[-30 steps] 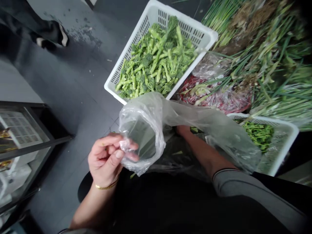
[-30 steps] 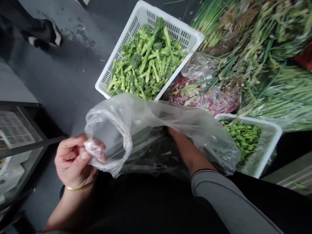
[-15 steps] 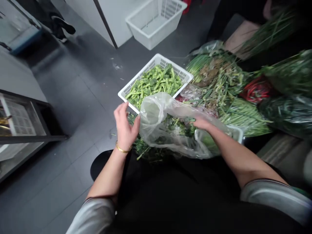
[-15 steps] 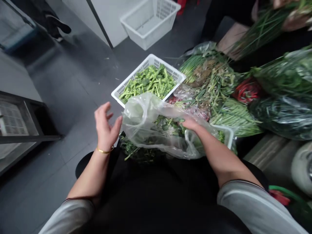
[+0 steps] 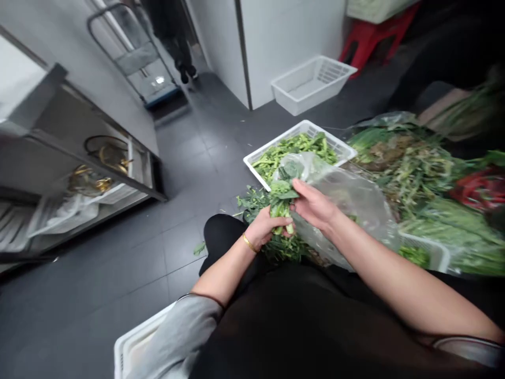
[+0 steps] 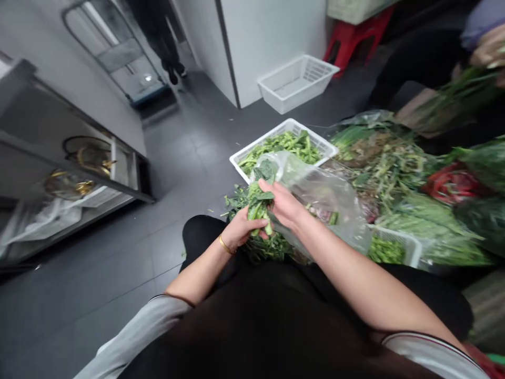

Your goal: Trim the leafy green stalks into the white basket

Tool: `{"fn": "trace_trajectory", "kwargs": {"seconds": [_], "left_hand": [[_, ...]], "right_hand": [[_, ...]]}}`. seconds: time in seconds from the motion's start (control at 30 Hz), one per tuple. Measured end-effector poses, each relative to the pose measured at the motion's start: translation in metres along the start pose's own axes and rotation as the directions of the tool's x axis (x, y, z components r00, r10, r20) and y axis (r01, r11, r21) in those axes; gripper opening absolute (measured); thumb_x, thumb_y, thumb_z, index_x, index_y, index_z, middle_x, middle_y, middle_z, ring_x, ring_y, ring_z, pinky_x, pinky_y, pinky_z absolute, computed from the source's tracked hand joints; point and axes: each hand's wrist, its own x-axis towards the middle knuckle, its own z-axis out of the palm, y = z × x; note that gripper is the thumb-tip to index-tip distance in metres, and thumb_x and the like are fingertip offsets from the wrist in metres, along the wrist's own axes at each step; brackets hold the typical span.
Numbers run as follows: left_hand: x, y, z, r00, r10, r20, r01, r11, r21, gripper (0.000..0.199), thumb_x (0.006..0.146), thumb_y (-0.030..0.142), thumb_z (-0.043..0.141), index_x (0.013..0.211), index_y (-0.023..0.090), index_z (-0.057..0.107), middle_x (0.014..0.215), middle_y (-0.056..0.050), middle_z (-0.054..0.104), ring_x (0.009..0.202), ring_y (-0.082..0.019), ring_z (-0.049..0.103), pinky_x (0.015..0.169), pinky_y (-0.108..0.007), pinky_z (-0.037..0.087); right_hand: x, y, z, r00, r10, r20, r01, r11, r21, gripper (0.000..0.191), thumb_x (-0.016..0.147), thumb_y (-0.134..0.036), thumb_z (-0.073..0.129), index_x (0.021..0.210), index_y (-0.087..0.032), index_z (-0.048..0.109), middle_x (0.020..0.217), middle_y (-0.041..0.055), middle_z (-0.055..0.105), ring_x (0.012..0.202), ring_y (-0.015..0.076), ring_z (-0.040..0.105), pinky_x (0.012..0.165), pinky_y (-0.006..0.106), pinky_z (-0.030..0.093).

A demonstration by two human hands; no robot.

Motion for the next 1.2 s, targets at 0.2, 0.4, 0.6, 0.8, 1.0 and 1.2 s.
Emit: {"fn": "trace_trajectory", "kwargs": {"seconds": [0.2,0.4,0.6,0.8,1.0,1.2], "left_hand": [[-0.044,0.017,-0.029,0.997,0.045,-0.058,-0.055,0.981,-0.185,0.033,0.059,0.026,0.076,0.083,0.008,0.062,0.065,-0.006,0.064,0.060,-0.022,0.066,0.053,-0.031,0.054],[-0.062,0.016,-0.041,0.996,0.022,0.085,0.000,0.969,-0.246,0.041,0.054,0.027,0.076,0.088,0.008,0.063,0.071,-0.008,0.066,0.048,-0.017,0.061,0.033,-0.019,0.037],[-0.053,0.013,-0.029,0.978,0.123,-0.168,-0.159,0.961,-0.225,0.039,0.060,0.029,0.079,0.086,0.007,0.061,0.070,-0.009,0.067,0.053,-0.014,0.062,0.039,-0.019,0.040],[-0.045,0.013,-0.029,0.862,0.194,-0.469,-0.352,0.895,-0.275,0.035,0.058,0.029,0.080,0.076,0.012,0.055,0.063,-0.002,0.063,0.048,-0.009,0.054,0.045,-0.021,0.039],[-0.047,0.010,-0.036,0.808,0.297,-0.509,-0.423,0.894,-0.150,0.031,0.057,0.025,0.080,0.076,0.011,0.060,0.060,0.002,0.057,0.053,-0.007,0.052,0.051,-0.019,0.038],[-0.047,0.004,-0.036,0.925,0.157,-0.346,-0.228,0.958,-0.174,0.037,0.062,0.035,0.075,0.082,0.007,0.063,0.067,-0.007,0.065,0.049,-0.011,0.057,0.043,-0.021,0.038]], "right_hand": [[-0.003,0.009,0.026,0.984,-0.142,0.107,0.160,0.969,-0.186,0.057,0.078,-0.054,0.059,0.130,-0.031,0.049,0.126,0.0058,0.057,0.100,0.0215,0.061,0.072,0.033,0.055],[-0.013,0.029,0.023,0.978,-0.201,-0.056,0.169,0.919,-0.355,0.048,0.071,-0.060,0.063,0.100,-0.021,0.061,0.094,0.0059,0.065,0.075,0.0188,0.062,0.057,0.027,0.050],[-0.013,0.036,0.035,0.893,-0.449,0.041,0.324,0.576,-0.750,0.039,0.079,-0.051,0.056,0.055,-0.020,0.049,0.058,0.0001,0.051,0.058,0.0141,0.049,0.057,0.027,0.041],[-0.034,0.043,0.048,0.748,-0.552,0.370,0.588,0.292,-0.754,0.021,0.086,-0.035,0.050,0.080,-0.024,0.066,0.088,0.0075,0.066,0.084,0.0210,0.060,0.079,0.034,0.047],[-0.010,0.023,0.048,0.958,-0.277,0.078,0.210,0.487,-0.848,0.038,0.075,-0.055,0.058,0.064,-0.019,0.062,0.061,0.0055,0.063,0.057,0.0204,0.058,0.059,0.033,0.047],[0.012,0.024,0.053,0.989,-0.101,0.104,0.145,0.718,-0.681,0.046,0.080,-0.060,0.050,0.062,-0.018,0.056,0.057,0.0056,0.063,0.050,0.0166,0.058,0.053,0.028,0.046]]}}
